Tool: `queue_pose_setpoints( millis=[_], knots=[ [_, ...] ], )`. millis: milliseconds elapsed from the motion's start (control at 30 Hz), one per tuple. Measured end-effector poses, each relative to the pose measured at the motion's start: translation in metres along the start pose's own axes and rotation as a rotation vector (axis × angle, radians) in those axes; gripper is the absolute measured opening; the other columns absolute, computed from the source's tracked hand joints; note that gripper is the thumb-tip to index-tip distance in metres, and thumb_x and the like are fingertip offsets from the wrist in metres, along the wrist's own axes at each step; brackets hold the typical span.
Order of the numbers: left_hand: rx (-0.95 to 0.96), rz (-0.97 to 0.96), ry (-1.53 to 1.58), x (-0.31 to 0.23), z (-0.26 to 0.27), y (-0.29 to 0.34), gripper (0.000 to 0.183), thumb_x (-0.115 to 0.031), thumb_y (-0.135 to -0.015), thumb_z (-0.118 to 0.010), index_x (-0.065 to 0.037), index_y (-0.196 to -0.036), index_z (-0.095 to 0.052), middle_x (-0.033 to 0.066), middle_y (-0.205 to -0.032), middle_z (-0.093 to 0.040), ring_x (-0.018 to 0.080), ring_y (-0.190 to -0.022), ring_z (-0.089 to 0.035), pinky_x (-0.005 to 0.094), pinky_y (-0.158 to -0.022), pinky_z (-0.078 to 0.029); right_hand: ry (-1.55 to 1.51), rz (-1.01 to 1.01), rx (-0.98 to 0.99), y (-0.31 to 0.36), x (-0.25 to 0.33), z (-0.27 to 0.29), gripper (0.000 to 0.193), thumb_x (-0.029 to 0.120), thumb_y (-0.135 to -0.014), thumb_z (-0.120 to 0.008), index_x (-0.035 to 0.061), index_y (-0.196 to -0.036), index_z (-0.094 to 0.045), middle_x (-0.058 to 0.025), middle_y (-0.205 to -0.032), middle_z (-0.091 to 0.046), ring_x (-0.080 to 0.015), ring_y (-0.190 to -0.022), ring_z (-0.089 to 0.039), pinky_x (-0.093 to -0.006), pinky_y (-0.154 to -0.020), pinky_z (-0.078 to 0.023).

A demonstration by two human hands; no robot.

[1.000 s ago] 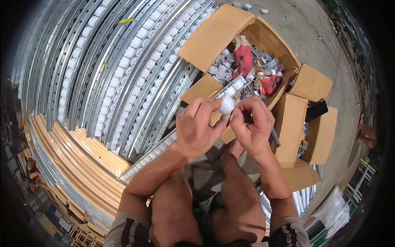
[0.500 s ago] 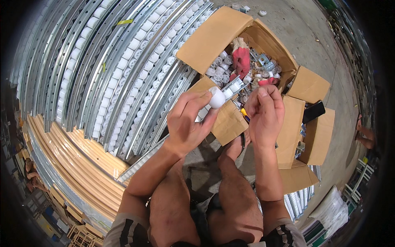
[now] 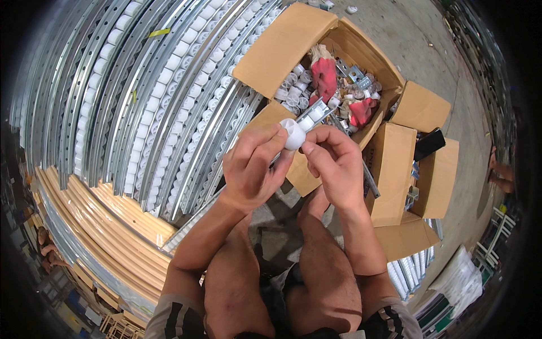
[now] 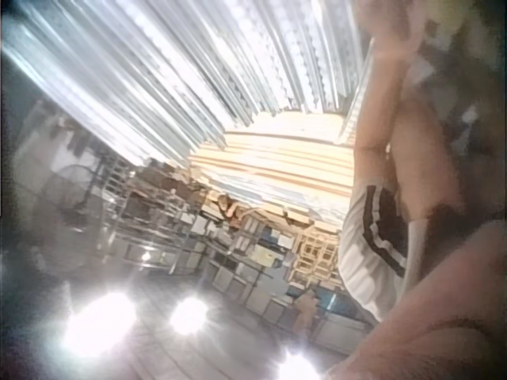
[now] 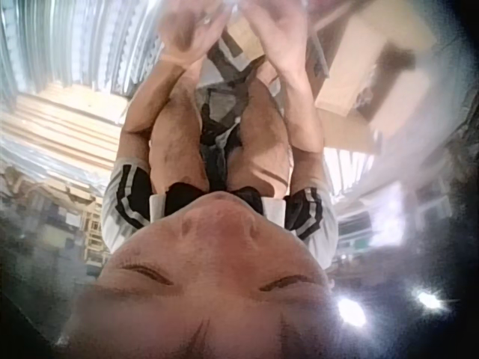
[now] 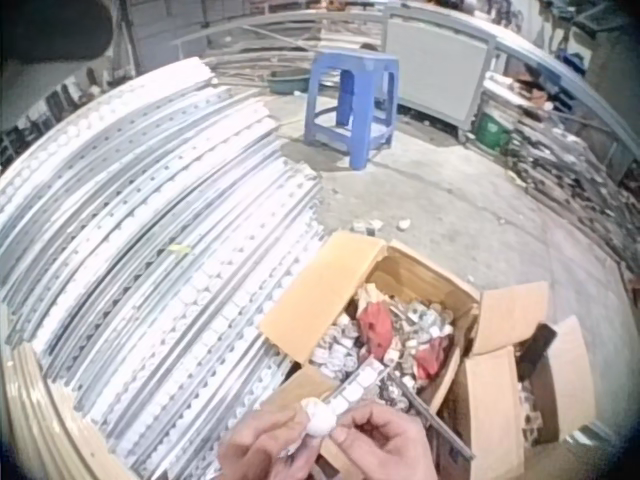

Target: The person assembles a metal track by placing plastic rollers into the metal frame and then attaching end caps using a hammer.

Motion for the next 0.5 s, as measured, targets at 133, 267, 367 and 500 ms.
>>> queue_pose_setpoints(
  millis=[133, 267, 367, 500],
  knots=[
    [0.008, 0.012, 0.036, -0.001, -0.001, 0.001, 0.045, 0.008, -0.067, -0.081, -0.002, -0.107, -0.065, 0.0158, -0.105, -0.068, 0.0281, -0.089, -0.068, 0.0328, -0.074, -0.057, -0.198, -0.125, 0.026, 0.001, -0.014, 0.002, 0.009, 0.010, -0.093, -0.065, 0.0012, -0.095, -0.065, 0.0053, -0.082, -0.059, -0.0008, -0.071, -0.049, -0.0177, -0.061, -0.038],
    [0.009, 0.068, 0.136, 0.003, -0.002, 0.003, 0.045, 0.007, -0.070, -0.081, 0.000, -0.110, -0.063, 0.0144, -0.104, -0.067, 0.0235, -0.091, -0.068, 0.0301, -0.077, -0.056, -0.161, -0.091, 0.003, 0.004, -0.021, 0.003, 0.006, 0.008, -0.093, -0.064, 0.0023, -0.093, -0.063, 0.0065, -0.080, -0.057, -0.0001, -0.070, -0.048, -0.0181, -0.060, -0.037],
    [0.114, 0.438, 0.194, 0.028, -0.001, 0.020, 0.044, 0.008, -0.075, -0.079, 0.003, -0.115, -0.061, 0.0127, -0.103, -0.067, 0.0179, -0.095, -0.067, 0.0272, -0.079, -0.056, 0.031, -0.055, -0.054, 0.007, -0.031, 0.017, 0.008, 0.010, -0.094, -0.064, 0.0017, -0.092, -0.062, 0.0070, -0.079, -0.056, -0.0008, -0.070, -0.048, -0.0192, -0.060, -0.038],
    [0.115, 0.957, 0.604, 0.065, -0.001, 0.073, 0.036, 0.008, -0.086, -0.070, 0.006, -0.121, -0.059, 0.0116, -0.105, -0.069, 0.0143, -0.093, -0.067, 0.0251, -0.081, -0.055, 0.330, -0.072, -0.166, 0.016, -0.057, 0.060, 0.016, 0.014, -0.095, -0.065, -0.0010, -0.088, -0.063, 0.0045, -0.074, -0.057, -0.0036, -0.070, -0.050, -0.0226, -0.062, -0.042]
  ],
)
Point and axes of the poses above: each hand's wrist, its own y-axis away from the middle knuckle, its own z-axis out of the back of the hand, x = y × z, the point moved 6 cm from there along -y, towards the middle knuckle
